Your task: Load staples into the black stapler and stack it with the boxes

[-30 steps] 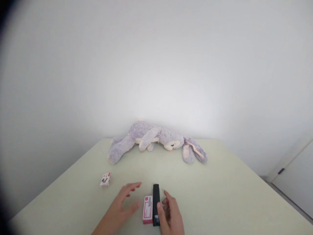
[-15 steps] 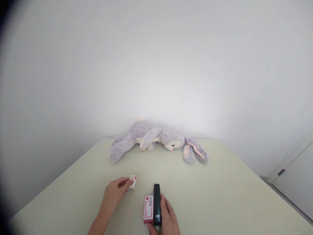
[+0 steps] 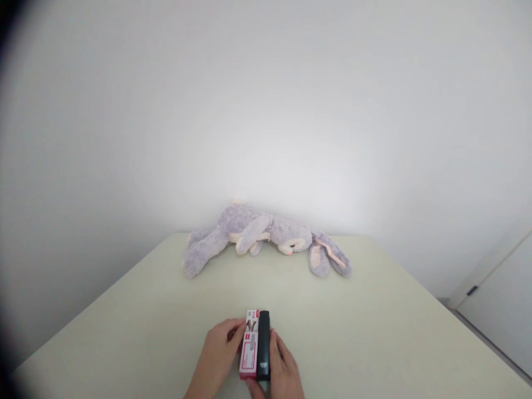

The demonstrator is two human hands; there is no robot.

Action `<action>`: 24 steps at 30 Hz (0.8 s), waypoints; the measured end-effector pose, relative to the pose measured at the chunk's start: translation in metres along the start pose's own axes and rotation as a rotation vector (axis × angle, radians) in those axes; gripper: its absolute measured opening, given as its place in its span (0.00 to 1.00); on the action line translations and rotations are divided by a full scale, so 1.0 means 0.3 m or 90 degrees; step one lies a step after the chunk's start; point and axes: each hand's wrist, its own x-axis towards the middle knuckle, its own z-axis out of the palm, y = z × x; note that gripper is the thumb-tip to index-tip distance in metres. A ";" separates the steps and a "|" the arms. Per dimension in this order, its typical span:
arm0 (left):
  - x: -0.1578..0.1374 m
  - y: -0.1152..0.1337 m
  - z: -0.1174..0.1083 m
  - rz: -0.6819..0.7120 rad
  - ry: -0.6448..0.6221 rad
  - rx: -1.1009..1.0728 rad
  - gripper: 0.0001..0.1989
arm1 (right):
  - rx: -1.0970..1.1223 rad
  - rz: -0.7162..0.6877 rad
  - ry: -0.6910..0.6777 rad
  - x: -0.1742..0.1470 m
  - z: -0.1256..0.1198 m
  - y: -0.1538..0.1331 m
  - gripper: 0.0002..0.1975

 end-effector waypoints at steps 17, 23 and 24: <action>0.120 0.217 0.348 -0.061 -0.199 -0.065 0.17 | -0.105 0.014 -0.124 0.121 -0.490 0.152 0.37; 0.211 0.354 0.556 -0.072 -0.288 -0.094 0.16 | -0.101 0.051 -0.104 0.159 -0.687 0.289 0.37; 0.222 0.362 0.576 -0.072 -0.297 -0.099 0.16 | -0.099 0.054 -0.100 0.163 -0.696 0.301 0.37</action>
